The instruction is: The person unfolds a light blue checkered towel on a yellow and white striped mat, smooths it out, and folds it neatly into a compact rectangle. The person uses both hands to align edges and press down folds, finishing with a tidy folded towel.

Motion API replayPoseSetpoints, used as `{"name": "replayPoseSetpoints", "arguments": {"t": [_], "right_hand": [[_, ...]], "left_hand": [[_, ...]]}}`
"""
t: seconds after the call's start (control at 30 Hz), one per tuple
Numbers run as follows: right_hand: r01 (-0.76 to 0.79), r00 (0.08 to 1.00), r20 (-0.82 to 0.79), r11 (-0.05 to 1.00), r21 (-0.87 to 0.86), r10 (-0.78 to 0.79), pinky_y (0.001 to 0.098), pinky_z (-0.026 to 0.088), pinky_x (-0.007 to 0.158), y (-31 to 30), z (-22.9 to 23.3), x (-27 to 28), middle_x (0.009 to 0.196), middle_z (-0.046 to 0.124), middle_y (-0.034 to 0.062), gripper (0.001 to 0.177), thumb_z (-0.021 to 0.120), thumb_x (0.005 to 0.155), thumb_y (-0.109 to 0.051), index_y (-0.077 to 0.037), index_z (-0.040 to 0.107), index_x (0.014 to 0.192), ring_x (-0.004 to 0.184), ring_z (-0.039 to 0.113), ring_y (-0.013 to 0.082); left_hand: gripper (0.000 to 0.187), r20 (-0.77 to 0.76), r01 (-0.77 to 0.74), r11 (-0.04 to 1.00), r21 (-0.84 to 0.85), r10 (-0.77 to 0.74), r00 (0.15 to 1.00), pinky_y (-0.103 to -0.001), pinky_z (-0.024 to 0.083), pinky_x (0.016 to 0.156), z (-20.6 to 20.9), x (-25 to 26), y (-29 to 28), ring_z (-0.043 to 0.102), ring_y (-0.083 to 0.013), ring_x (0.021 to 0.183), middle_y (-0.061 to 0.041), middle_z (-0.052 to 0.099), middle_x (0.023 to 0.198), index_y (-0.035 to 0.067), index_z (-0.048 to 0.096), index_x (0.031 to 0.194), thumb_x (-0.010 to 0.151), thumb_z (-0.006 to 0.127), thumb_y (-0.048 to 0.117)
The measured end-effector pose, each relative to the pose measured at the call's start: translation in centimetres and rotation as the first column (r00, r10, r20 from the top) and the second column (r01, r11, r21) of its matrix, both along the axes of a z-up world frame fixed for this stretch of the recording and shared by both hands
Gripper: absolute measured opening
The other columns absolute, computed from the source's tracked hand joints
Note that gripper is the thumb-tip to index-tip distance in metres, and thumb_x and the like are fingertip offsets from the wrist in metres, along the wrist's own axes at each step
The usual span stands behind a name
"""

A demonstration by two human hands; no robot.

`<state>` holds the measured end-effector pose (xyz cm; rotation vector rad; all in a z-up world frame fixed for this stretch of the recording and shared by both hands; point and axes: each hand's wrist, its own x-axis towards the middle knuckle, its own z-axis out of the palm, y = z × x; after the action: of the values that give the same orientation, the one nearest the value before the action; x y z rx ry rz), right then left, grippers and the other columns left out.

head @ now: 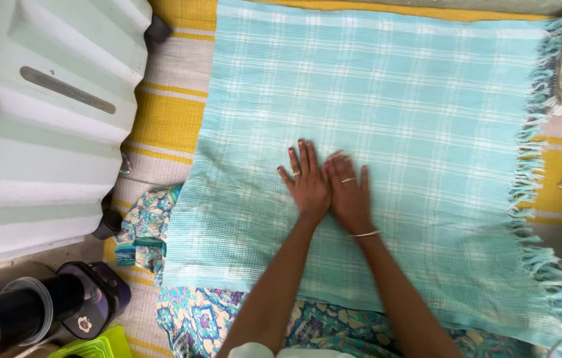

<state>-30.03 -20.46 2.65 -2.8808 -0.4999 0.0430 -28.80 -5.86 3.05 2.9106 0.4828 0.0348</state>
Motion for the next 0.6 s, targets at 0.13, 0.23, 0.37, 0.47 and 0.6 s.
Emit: {"name": "replayPoseSetpoints", "arguments": {"t": [0.13, 0.23, 0.37, 0.47, 0.6], "right_hand": [[0.012, 1.000, 0.013, 0.967, 0.253, -0.015, 0.0629, 0.012, 0.125, -3.0, 0.5, -1.2, 0.168, 0.032, 0.0159, 0.065, 0.045, 0.106, -0.033, -0.005, 0.031, 0.162, 0.157, 0.025, 0.0315], [0.230, 0.967, 0.076, 0.961, 0.151, -0.243, 0.0635, 0.011, 0.124, -12.0, 0.7, -0.2, 0.170, 0.030, 0.0212, 0.069, 0.045, 0.108, -0.037, 0.001, 0.030, 0.164, 0.158, 0.023, 0.0370], [0.453, 0.883, 0.077, 0.884, 0.119, -0.463, 0.0642, 0.011, 0.126, -22.9, -1.1, -0.8, 0.172, 0.027, 0.0243, 0.072, 0.043, 0.111, -0.040, 0.004, 0.030, 0.166, 0.160, 0.021, 0.0393], [0.529, 0.842, 0.085, 0.847, 0.059, -0.532, 0.0634, 0.008, 0.125, -23.9, -1.1, -0.1, 0.172, 0.023, 0.0255, 0.077, 0.044, 0.110, -0.044, 0.007, 0.026, 0.165, 0.161, 0.018, 0.0383], [0.308, 0.937, 0.207, 0.945, -0.108, -0.281, 0.0534, 0.008, 0.128, -11.7, -0.5, 0.7, 0.174, 0.017, 0.0223, 0.070, 0.040, 0.115, -0.040, 0.003, 0.020, 0.167, 0.161, 0.015, 0.0351]], "left_hand": [[0.074, 0.226, -0.118, 0.983, 0.141, 0.084, 0.970, -0.068, 0.011, 0.125, -2.0, -2.1, 6.0, 0.019, -0.0299, 0.160, -0.009, 0.016, 0.173, 0.010, 0.017, 0.165, 0.109, 0.029, 0.057], [0.074, 0.194, -0.388, 0.910, 0.143, 0.359, 0.913, -0.066, 0.015, 0.126, -3.3, 0.1, 14.4, 0.021, -0.0389, 0.158, -0.015, 0.018, 0.173, 0.004, 0.019, 0.165, 0.112, 0.029, 0.055], [0.078, 0.106, -0.555, 0.831, 0.040, 0.549, 0.829, -0.069, 0.009, 0.120, -4.3, 2.1, 20.0, 0.014, -0.0389, 0.157, -0.016, 0.014, 0.172, 0.003, 0.017, 0.164, 0.107, 0.029, 0.056], [0.078, 0.105, -0.539, 0.843, -0.007, 0.536, 0.838, -0.069, 0.006, 0.123, -3.2, 2.3, 18.7, 0.011, -0.0351, 0.161, -0.014, 0.010, 0.174, 0.003, 0.014, 0.165, 0.109, 0.029, 0.056], [0.074, 0.213, -0.206, 0.975, 0.081, 0.185, 0.959, -0.069, 0.003, 0.128, -2.1, 1.4, 8.9, 0.008, -0.0314, 0.165, -0.016, 0.005, 0.177, 0.001, 0.011, 0.169, 0.114, 0.027, 0.049]]}}
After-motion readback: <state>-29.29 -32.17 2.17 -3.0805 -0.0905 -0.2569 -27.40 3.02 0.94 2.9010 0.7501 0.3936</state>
